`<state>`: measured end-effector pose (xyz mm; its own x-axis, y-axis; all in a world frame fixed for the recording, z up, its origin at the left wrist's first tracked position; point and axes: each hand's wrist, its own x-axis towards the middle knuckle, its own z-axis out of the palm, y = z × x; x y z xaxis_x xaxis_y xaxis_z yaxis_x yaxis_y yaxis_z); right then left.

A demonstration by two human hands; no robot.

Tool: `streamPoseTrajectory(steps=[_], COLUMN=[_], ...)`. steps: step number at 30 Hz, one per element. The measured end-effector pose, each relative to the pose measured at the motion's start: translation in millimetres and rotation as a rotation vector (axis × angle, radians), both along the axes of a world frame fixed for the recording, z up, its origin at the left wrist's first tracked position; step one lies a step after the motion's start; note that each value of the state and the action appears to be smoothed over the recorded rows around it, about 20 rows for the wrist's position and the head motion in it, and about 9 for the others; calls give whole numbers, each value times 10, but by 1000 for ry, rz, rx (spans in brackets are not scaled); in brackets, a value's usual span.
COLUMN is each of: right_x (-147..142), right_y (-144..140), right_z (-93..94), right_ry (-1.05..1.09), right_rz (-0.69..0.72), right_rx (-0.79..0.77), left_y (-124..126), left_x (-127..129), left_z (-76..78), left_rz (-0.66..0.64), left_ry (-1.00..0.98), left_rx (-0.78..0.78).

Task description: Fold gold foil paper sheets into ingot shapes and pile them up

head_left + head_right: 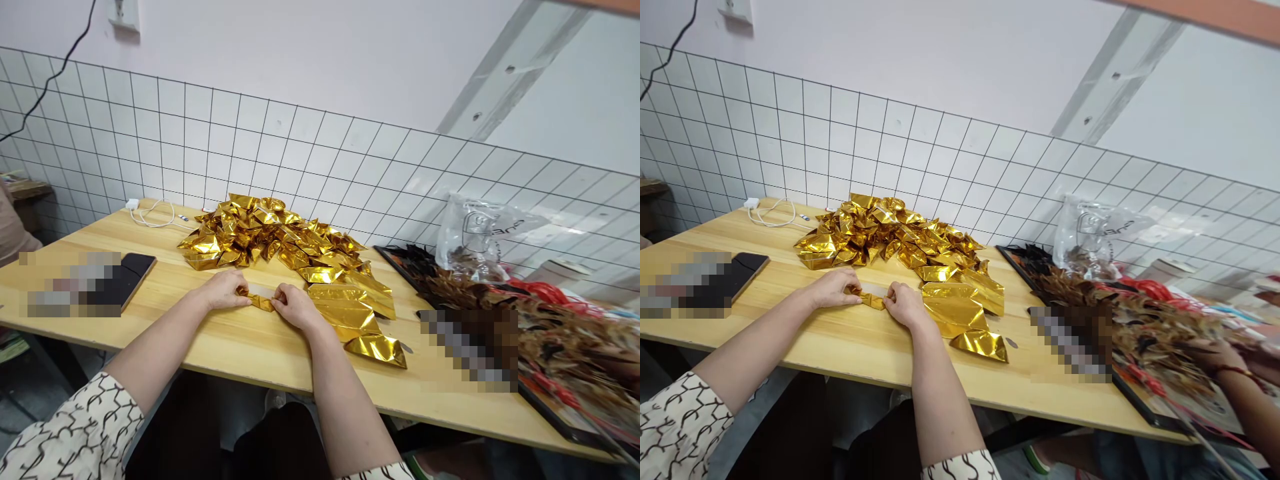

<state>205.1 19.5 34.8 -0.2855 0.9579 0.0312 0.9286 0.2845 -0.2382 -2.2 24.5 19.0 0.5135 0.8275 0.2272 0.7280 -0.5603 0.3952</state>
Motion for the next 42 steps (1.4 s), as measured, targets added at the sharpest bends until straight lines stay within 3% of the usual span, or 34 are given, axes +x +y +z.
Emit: streamPoseTrajectory(steps=[13, 26, 37, 42], right_x=[65, 44, 38, 12], right_y=[0, -38, -46, -21], right_z=[20, 59, 72, 45], right_ry=[93, 37, 64, 63], right_rz=[68, 134, 129, 60], right_rx=[-72, -1, 5, 1], left_y=[-7, 5, -18, 59], left_x=[20, 9, 10, 28], left_z=[-6, -16, 4, -78], left_rz=[19, 44, 52, 72], left_ry=[33, 21, 5, -43], left_rx=[40, 1, -1, 10])
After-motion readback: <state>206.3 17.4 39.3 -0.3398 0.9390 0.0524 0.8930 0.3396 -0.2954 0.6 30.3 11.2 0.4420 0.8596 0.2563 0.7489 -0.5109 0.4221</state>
